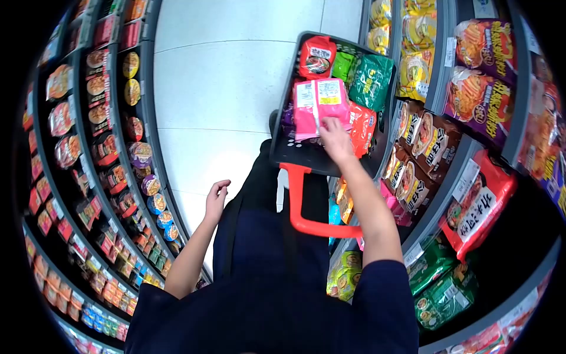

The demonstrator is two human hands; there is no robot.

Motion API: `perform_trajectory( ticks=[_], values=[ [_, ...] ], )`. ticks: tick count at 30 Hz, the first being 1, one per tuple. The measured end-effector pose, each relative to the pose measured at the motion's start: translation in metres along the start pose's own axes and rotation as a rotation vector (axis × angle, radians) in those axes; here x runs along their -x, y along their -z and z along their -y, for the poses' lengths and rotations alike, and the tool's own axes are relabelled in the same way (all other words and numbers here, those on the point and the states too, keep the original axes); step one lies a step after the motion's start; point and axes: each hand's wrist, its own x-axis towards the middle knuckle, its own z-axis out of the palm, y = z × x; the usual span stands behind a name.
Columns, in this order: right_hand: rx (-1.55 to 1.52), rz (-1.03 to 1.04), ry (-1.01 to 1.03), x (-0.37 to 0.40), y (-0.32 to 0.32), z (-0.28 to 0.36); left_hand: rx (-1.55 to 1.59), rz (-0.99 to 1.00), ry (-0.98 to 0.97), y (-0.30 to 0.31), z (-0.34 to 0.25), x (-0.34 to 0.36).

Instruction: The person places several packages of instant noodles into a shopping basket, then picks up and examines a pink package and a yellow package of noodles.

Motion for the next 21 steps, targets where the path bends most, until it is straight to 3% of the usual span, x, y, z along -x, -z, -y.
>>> perform_trajectory(
  ticks=[3, 7, 11, 13, 16, 19, 21],
  values=[
    [-0.066, -0.107, -0.065, -0.007, -0.009, 0.001, 0.108, -0.007, -0.050, -0.037, -0.030, -0.016],
    [-0.030, -0.280, -0.145, -0.043, -0.010, -0.032, -0.088, 0.185, -0.502, -0.084, -0.104, -0.045],
    [-0.076, -0.204, -0.162, -0.041, -0.016, -0.047, -0.198, 0.304, -0.801, -0.142, -0.160, -0.100],
    [-0.054, -0.128, -0.168, -0.026, -0.016, -0.035, -0.270, 0.178, -0.805, -0.173, -0.172, -0.127],
    [-0.157, -0.180, -0.264, -0.014, 0.005, -0.012, -0.106, -0.040, -0.543, -0.210, -0.173, -0.169],
    [-0.215, -0.182, -0.322, -0.020, 0.016, -0.018, 0.262, -0.014, -0.292, -0.226, -0.183, -0.192],
    [-0.214, -0.149, -0.346, -0.028, 0.015, -0.028, 0.157, 0.083, -0.196, -0.223, -0.185, -0.202]
  ],
)
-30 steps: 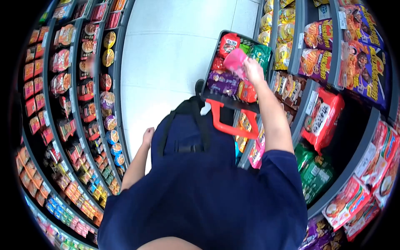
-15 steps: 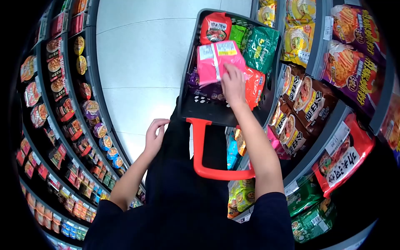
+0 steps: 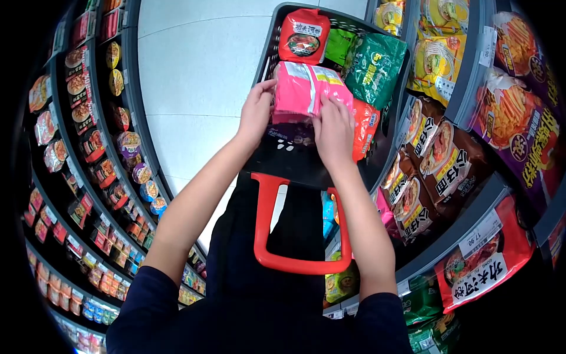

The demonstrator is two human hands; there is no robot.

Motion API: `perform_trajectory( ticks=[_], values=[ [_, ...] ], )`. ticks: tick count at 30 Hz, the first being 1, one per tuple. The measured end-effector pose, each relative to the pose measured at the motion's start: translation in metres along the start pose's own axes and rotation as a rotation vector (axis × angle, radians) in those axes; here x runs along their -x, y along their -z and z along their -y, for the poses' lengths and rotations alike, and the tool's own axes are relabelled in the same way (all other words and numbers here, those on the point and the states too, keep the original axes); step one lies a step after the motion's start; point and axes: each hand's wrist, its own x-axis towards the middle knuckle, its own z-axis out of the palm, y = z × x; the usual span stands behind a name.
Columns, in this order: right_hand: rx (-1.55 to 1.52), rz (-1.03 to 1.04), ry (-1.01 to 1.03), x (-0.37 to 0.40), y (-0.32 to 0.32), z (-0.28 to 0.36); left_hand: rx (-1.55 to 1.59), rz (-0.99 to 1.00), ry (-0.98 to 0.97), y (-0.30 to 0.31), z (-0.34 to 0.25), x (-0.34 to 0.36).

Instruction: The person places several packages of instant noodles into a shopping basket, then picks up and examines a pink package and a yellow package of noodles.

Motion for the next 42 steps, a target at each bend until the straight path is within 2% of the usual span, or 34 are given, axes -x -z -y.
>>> perform_trajectory(
  ticks=[2, 3, 6, 7, 10, 11, 12, 14, 16, 18, 19, 20, 23, 25, 27, 29, 30, 32, 35, 37, 38, 39, 41, 42],
  values=[
    [0.032, 0.065, -0.020, -0.025, -0.008, -0.013, 0.041, 0.035, 0.056, 0.001, -0.009, -0.012],
    [0.072, 0.049, 0.078, -0.035, -0.011, -0.021, 0.165, 0.064, 0.132, 0.001, -0.014, -0.014],
    [0.057, 0.153, 0.054, -0.058, -0.026, -0.035, 0.123, 0.064, 0.273, -0.002, -0.033, -0.018],
    [0.059, 0.153, 0.070, -0.064, -0.033, -0.039, 0.158, 0.085, 0.246, -0.002, -0.015, -0.026],
    [0.067, 0.136, 0.136, -0.078, -0.068, -0.060, -0.060, -0.093, 0.167, -0.018, 0.018, -0.026],
    [0.111, 0.197, 0.142, -0.080, -0.075, -0.063, -0.105, -0.102, 0.145, -0.020, 0.022, -0.022],
    [0.111, 0.205, 0.138, -0.080, -0.079, -0.059, -0.044, -0.011, 0.181, -0.019, 0.019, -0.017],
    [0.231, 0.273, 0.125, -0.075, -0.077, -0.041, -0.193, -0.118, 0.053, -0.024, 0.082, -0.028],
    [0.228, 0.297, 0.146, -0.066, -0.085, -0.039, -0.203, -0.091, 0.018, -0.025, 0.083, -0.032],
    [0.232, 0.288, 0.182, -0.061, -0.086, -0.040, -0.226, -0.166, 0.120, -0.032, 0.077, -0.040],
    [0.109, 0.211, 0.203, -0.056, -0.082, -0.043, -0.197, -0.183, 0.115, -0.037, 0.068, -0.041],
    [0.101, 0.138, 0.139, -0.050, -0.078, -0.045, -0.149, -0.181, 0.103, -0.039, 0.076, -0.051],
    [0.020, -0.050, -0.040, -0.030, -0.070, -0.052, -0.300, -0.277, 0.139, -0.048, 0.110, -0.073],
    [-0.039, 0.075, -0.120, -0.011, -0.078, -0.056, -0.399, -0.387, 0.143, -0.058, 0.094, -0.064],
    [-0.032, 0.133, -0.121, -0.005, -0.085, -0.058, -0.139, -0.251, 0.204, -0.045, 0.085, -0.055],
    [-0.027, 0.145, -0.117, -0.010, -0.091, -0.059, -0.077, -0.185, 0.116, -0.038, 0.075, -0.033],
    [-0.024, 0.150, -0.120, -0.011, -0.094, -0.059, 0.067, -0.196, 0.094, -0.042, 0.051, -0.008],
    [-0.030, 0.203, -0.149, -0.014, -0.086, -0.052, 0.108, -0.163, 0.160, -0.040, 0.025, 0.030],
    [0.024, 0.247, -0.148, -0.017, -0.084, -0.057, 0.013, 0.104, 0.285, -0.027, 0.014, 0.079],
    [0.041, 0.256, -0.172, -0.021, -0.081, -0.061, 0.019, 0.395, 0.186, -0.015, 0.002, 0.118],
    [0.046, 0.261, -0.183, -0.020, -0.077, -0.059, -0.047, 0.508, 0.095, -0.010, -0.003, 0.139],
    [0.039, 0.290, -0.264, -0.021, -0.054, -0.047, -0.102, 0.571, 0.085, -0.006, -0.014, 0.165],
    [-0.066, 0.166, -0.258, -0.003, -0.036, -0.042, -0.423, 0.722, -0.135, 0.006, -0.042, 0.211],
    [-0.111, 0.098, -0.253, 0.008, -0.025, -0.044, -0.451, 0.794, -0.187, 0.010, -0.052, 0.230]
  ],
)
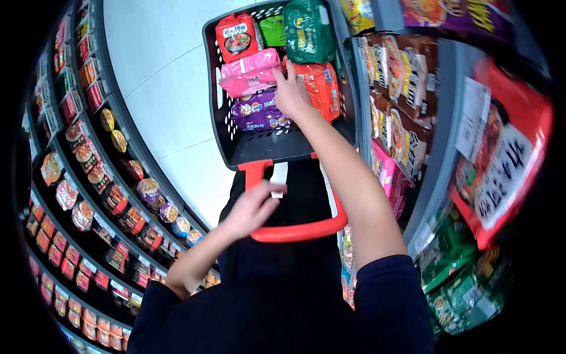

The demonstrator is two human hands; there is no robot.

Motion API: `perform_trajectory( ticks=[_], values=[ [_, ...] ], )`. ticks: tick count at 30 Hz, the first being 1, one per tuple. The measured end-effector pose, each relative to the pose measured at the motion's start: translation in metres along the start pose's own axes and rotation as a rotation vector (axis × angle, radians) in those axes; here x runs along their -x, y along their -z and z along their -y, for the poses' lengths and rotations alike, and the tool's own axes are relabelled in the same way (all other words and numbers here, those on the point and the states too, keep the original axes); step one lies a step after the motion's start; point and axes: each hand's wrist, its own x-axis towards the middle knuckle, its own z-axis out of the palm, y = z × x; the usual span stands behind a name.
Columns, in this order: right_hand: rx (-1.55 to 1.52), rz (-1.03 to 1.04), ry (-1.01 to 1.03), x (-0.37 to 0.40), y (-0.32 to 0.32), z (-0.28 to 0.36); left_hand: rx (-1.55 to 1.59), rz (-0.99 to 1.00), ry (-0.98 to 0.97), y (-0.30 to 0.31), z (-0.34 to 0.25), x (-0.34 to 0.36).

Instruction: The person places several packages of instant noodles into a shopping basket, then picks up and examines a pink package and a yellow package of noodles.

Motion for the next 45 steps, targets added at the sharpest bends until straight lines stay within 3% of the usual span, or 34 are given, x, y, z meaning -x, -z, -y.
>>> perform_trajectory(
  ticks=[1, 3, 4, 5, 6, 10, 12, 15, 17, 18, 20, 21, 22, 26, 27, 30, 33, 38, 45],
  values=[
    [-0.061, -0.077, 0.071, 0.019, 0.008, -0.008, -0.046, 0.054, -0.023, -0.008, -0.015, 0.017],
    [-0.203, 0.083, 0.042, 0.064, 0.047, -0.019, -0.257, 0.114, -0.058, -0.013, -0.038, 0.037],
    [-0.285, 0.097, -0.069, 0.097, 0.071, -0.016, -0.416, 0.123, -0.074, -0.017, -0.047, 0.043],
    [-0.338, 0.036, -0.097, 0.126, 0.084, -0.024, -0.574, 0.134, -0.095, -0.023, -0.053, 0.049],
    [-0.392, -0.025, -0.124, 0.159, 0.094, -0.032, -0.603, 0.034, -0.201, -0.029, -0.037, 0.050],
    [-0.480, -0.350, -0.380, 0.272, 0.140, -0.027, -0.602, -0.029, -0.405, -0.036, -0.018, 0.049],
    [-0.597, -0.529, -0.495, 0.306, 0.129, -0.048, -0.572, 0.100, -0.329, -0.029, -0.022, 0.048],
    [-1.043, -0.779, -0.780, 0.320, 0.125, -0.066, -0.462, 0.223, -0.266, -0.015, -0.024, 0.042],
    [-1.101, -0.975, -0.895, 0.305, 0.117, -0.075, -0.364, 0.187, -0.238, 0.001, -0.025, 0.044],
    [-1.129, -1.068, -0.953, 0.294, 0.113, -0.084, -0.240, 0.163, -0.109, 0.008, -0.025, 0.046],
    [-1.292, -0.994, -1.057, 0.280, 0.115, -0.107, -0.254, 0.012, -0.162, 0.025, -0.003, 0.048],
    [-1.307, -1.015, -1.056, 0.278, 0.115, -0.113, -0.345, -0.074, -0.231, 0.036, 0.001, 0.054],
    [-1.321, -1.034, -1.056, 0.275, 0.116, -0.117, -0.337, -0.083, -0.146, 0.047, 0.009, 0.059],
    [-1.382, -1.108, -1.076, 0.267, 0.110, -0.142, 0.017, -0.174, 0.065, 0.091, 0.053, 0.089],
    [-1.352, -1.126, -1.001, 0.268, 0.094, -0.168, 0.119, -0.210, 0.092, 0.099, 0.061, 0.098],
    [-1.382, -1.005, -0.854, 0.289, 0.098, -0.123, 0.185, -0.338, 0.217, 0.111, 0.083, 0.113],
    [-1.415, -1.107, -0.677, 0.299, 0.091, -0.067, 0.295, -0.346, 0.259, 0.109, 0.080, 0.114],
    [-1.576, -1.256, -0.575, 0.328, 0.072, -0.034, 0.307, -0.248, 0.156, 0.091, 0.042, 0.083],
    [-1.353, -1.218, -0.595, 0.388, 0.115, 0.044, 0.222, -0.035, -0.011, 0.078, -0.030, 0.040]
  ],
)
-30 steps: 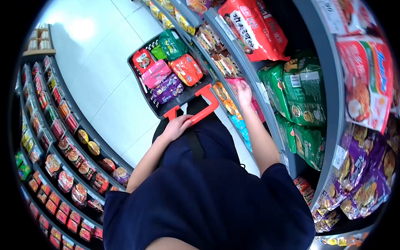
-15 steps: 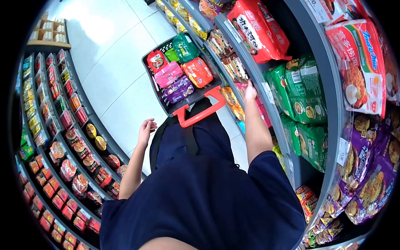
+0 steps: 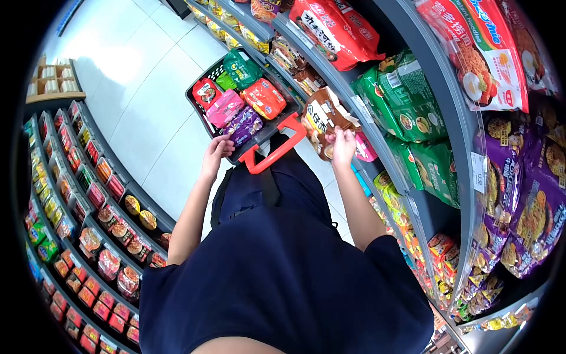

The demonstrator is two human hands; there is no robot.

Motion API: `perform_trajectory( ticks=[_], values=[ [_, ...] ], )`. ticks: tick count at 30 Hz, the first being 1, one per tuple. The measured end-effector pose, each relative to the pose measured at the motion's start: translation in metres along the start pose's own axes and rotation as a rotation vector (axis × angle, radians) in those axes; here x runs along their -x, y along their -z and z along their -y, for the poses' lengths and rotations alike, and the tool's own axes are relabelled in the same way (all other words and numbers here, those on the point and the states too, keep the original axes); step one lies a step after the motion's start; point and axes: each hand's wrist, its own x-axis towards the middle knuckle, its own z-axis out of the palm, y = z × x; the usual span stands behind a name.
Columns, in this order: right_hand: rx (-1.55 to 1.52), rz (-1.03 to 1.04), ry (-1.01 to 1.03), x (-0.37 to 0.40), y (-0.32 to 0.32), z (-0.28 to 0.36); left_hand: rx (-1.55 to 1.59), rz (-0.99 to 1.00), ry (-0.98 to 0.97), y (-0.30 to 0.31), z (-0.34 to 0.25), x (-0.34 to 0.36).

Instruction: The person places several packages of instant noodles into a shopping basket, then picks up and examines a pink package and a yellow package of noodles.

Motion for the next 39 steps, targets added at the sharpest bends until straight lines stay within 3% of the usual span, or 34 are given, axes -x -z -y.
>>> perform_trajectory(
  ticks=[1, 5, 9, 11, 12, 13, 15, 16, 20, 23, 27, 30, 37, 38, 39],
  values=[
    [0.025, -0.040, 0.009, 0.010, -0.002, 0.018, 0.007, 0.037, -0.023, -0.004, -0.009, -0.005],
    [0.415, 0.124, 0.109, 0.066, -0.013, 0.102, 0.085, 0.185, -0.039, -0.031, -0.046, -0.018],
    [0.270, 0.337, 0.117, 0.102, -0.029, 0.173, 0.166, 0.336, -0.107, -0.061, -0.064, -0.038],
    [0.103, 0.375, -0.021, 0.117, -0.052, 0.207, 0.263, 0.362, -0.156, -0.076, -0.078, -0.041],
    [0.034, 0.379, -0.095, 0.112, -0.053, 0.206, 0.281, 0.299, -0.042, -0.086, -0.101, -0.028],
    [-0.017, 0.441, -0.190, 0.108, -0.056, 0.207, 0.394, 0.411, -0.015, -0.085, -0.101, -0.034],
    [-0.049, 0.495, -0.304, 0.097, -0.070, 0.196, 0.654, 0.504, 0.298, -0.074, -0.112, -0.027],
    [-0.031, 0.527, -0.286, 0.089, -0.074, 0.189, 0.661, 0.589, 0.320, -0.062, -0.104, -0.030],
    [0.249, 0.541, -0.200, 0.082, -0.104, 0.176, 0.541, 0.442, 0.252, -0.048, -0.101, -0.014],
    [0.552, 0.652, 0.142, 0.072, -0.108, 0.178, 0.572, 0.421, 0.202, -0.038, -0.091, -0.001],
    [0.698, 0.537, 0.512, 0.054, -0.130, 0.196, 0.621, 0.378, 0.135, -0.032, -0.087, 0.004],
    [0.843, 0.688, 0.777, 0.057, -0.168, 0.220, 0.657, 0.353, 0.094, -0.030, -0.086, 0.002],
    [1.232, 1.326, 0.435, 0.042, -0.226, 0.218, 0.668, 0.266, -0.007, -0.029, -0.081, 0.022],
    [1.241, 1.399, 0.589, 0.039, -0.228, 0.213, 0.646, 0.259, -0.017, -0.028, -0.081, 0.026],
    [1.230, 1.391, 0.523, 0.042, -0.230, 0.212, 0.623, 0.252, -0.027, -0.028, -0.082, 0.031]
  ],
)
